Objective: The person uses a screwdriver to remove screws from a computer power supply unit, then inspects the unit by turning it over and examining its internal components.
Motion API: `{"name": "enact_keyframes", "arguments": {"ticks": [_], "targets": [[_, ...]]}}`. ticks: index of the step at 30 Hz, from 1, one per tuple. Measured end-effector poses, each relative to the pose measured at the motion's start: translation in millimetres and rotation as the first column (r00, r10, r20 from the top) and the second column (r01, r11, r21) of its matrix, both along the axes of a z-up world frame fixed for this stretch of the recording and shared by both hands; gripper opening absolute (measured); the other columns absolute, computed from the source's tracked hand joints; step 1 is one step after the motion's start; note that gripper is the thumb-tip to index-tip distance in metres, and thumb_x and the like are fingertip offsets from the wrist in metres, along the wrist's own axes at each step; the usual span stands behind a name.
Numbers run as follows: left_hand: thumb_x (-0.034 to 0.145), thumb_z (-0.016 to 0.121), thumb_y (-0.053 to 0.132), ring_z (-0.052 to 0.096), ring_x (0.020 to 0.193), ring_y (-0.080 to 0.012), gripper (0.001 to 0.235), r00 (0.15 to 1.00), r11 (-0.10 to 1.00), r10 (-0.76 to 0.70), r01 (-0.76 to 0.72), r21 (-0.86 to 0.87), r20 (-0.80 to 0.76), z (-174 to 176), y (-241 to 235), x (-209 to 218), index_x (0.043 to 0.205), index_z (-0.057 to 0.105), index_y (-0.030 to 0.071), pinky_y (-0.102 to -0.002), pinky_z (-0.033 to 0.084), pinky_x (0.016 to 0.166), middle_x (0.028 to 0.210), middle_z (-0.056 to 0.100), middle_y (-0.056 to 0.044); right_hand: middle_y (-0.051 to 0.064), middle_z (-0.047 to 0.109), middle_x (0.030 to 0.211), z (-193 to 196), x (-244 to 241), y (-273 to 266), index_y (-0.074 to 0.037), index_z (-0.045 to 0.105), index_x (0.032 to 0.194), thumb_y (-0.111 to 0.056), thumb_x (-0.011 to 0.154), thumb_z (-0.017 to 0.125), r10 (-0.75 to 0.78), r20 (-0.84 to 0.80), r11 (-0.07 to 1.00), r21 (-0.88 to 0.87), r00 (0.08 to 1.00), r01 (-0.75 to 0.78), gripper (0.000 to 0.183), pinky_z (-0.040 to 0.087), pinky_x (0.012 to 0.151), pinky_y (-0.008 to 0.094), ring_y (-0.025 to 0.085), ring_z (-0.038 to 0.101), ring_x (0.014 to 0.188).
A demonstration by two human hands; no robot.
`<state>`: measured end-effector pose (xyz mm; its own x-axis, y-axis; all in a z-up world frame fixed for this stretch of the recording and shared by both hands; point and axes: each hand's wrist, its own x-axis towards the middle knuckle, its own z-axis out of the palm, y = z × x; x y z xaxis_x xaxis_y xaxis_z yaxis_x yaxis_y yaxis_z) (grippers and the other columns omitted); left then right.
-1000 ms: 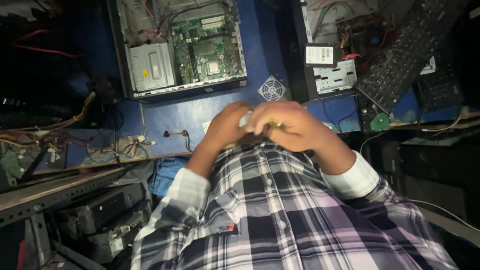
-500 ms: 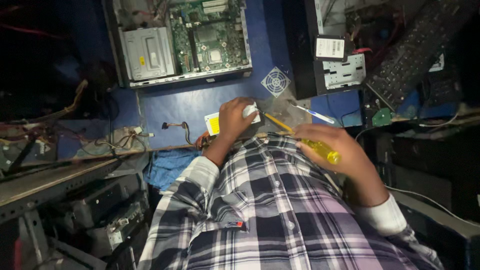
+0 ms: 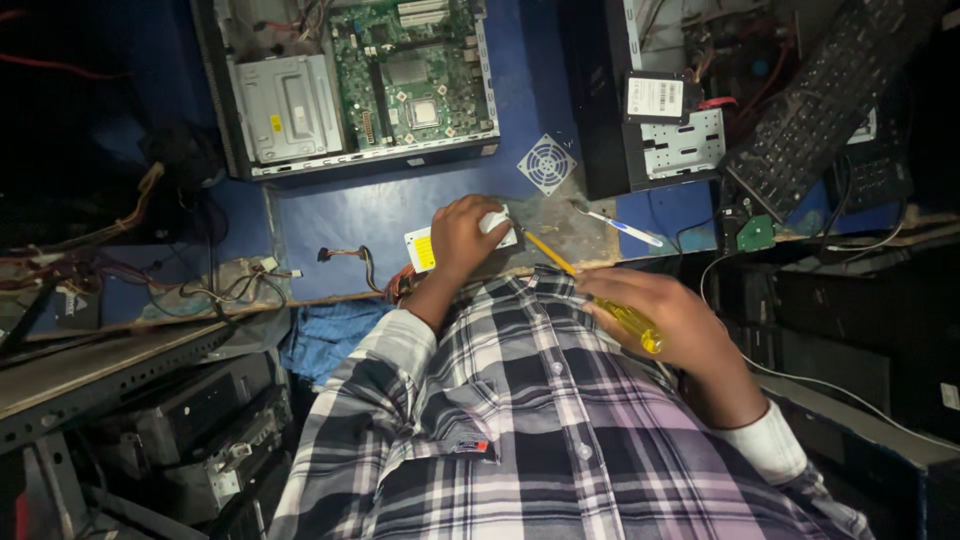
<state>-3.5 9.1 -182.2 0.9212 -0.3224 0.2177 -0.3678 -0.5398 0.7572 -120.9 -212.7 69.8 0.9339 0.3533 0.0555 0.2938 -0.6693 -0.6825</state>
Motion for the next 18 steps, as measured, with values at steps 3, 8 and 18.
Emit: {"name": "enact_keyframes", "arguments": {"ticks": [3,8,18], "targets": [[0.077,0.083,0.036,0.069,0.099,-0.0259,0.026,1.0,0.999,0.014,-0.015,0.03,0.021,0.9,-1.0,-0.4,0.094,0.078,0.016,-0.041,0.048,0.087,0.105,0.074,-0.002,0.013,0.075,0.115,-0.5,0.2,-0.2,-0.006,0.071,0.112,-0.015,0.085,0.079,0.003,0.005,1.0,-0.015,1.0,-0.003,0.03,0.06,0.091,0.037,0.03,0.075,0.106],[0.078,0.083,0.038,0.068,0.1,-0.0267,0.028,1.0,0.999,0.007,-0.007,0.033,0.01,4.6,-1.2,0.1,0.095,0.077,0.017,-0.042,0.047,0.086,0.105,0.073,-0.002,0.012,0.075,0.116,-5.1,-2.9,-3.8,-0.006,0.071,0.115,-0.013,0.087,0.077,0.014,0.01,0.999,0.037,1.0,-0.014,0.03,0.061,0.093,0.037,0.029,0.075,0.107],[0.083,0.078,0.031,0.065,0.099,-0.0291,0.02,0.995,0.992,-0.082,0.076,0.097,0.062,8.7,1.0,-3.2,0.099,0.078,0.019,-0.045,0.048,0.082,0.107,0.069,-0.004,0.013,0.074,0.12,-1.1,-7.4,-27.6,-0.006,0.072,0.121,-0.009,0.089,0.074,-0.159,-0.035,0.987,0.009,0.987,0.159,0.032,0.059,0.095,0.036,0.025,0.074,0.11]]}}
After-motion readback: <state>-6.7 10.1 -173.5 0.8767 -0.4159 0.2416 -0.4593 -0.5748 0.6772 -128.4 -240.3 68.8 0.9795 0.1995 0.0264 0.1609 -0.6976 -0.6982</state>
